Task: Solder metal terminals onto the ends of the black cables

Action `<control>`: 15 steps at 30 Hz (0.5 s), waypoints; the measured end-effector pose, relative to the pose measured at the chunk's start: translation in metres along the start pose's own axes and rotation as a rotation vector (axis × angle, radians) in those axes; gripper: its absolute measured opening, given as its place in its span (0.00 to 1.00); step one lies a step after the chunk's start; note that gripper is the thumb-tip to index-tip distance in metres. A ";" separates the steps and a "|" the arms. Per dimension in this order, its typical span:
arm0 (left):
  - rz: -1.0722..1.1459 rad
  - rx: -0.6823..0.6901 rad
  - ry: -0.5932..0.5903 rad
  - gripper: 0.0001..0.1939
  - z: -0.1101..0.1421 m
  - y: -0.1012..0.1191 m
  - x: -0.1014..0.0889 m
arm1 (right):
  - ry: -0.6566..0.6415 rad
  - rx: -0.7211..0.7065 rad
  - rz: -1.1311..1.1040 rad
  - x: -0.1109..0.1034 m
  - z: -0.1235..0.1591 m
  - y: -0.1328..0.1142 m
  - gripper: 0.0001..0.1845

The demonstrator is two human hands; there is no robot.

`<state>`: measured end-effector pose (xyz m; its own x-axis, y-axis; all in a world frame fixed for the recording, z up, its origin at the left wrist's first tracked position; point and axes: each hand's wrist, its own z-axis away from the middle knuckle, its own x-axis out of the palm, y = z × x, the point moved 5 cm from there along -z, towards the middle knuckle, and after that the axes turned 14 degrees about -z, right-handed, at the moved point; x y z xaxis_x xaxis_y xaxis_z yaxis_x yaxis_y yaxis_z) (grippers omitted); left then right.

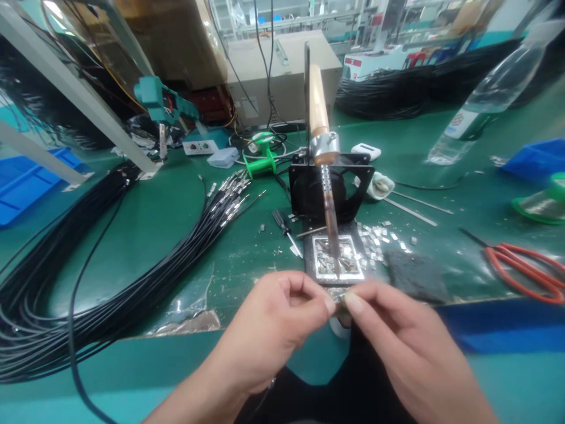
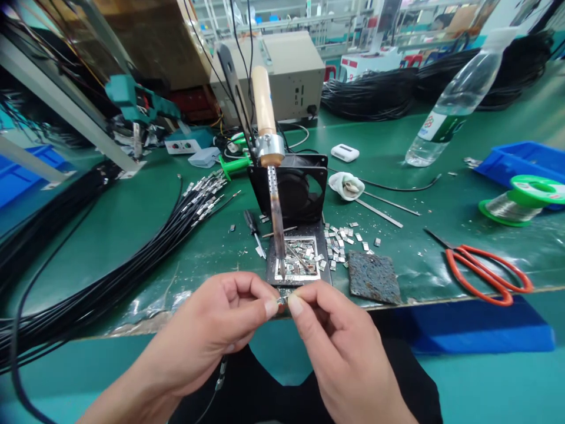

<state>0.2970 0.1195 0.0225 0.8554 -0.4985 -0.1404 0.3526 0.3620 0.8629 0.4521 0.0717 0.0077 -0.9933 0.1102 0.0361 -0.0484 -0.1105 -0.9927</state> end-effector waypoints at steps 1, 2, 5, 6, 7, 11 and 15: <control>0.011 -0.002 0.002 0.09 0.002 -0.003 0.001 | 0.013 0.004 0.021 -0.001 0.003 0.001 0.20; 0.022 -0.003 0.005 0.08 0.004 -0.005 0.002 | 0.020 -0.001 0.035 -0.001 0.005 0.001 0.20; 0.042 -0.005 0.011 0.08 0.008 -0.008 0.005 | 0.009 -0.031 0.067 -0.003 0.009 0.003 0.19; 0.042 -0.005 0.015 0.08 0.009 -0.009 0.005 | -0.018 -0.055 0.082 -0.002 0.010 0.003 0.18; 0.043 -0.003 0.016 0.08 0.010 -0.009 0.005 | -0.043 -0.077 0.097 -0.002 0.010 0.003 0.18; 0.061 0.005 -0.001 0.08 0.013 -0.011 0.006 | -0.037 -0.128 0.122 -0.003 0.011 0.001 0.16; 0.052 0.003 -0.011 0.09 0.014 -0.014 0.007 | -0.100 -0.178 0.196 -0.002 0.012 -0.005 0.15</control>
<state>0.2926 0.0995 0.0165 0.8682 -0.4879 -0.0902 0.3068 0.3851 0.8704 0.4530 0.0605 0.0135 -0.9877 0.0052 -0.1562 0.1562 0.0560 -0.9861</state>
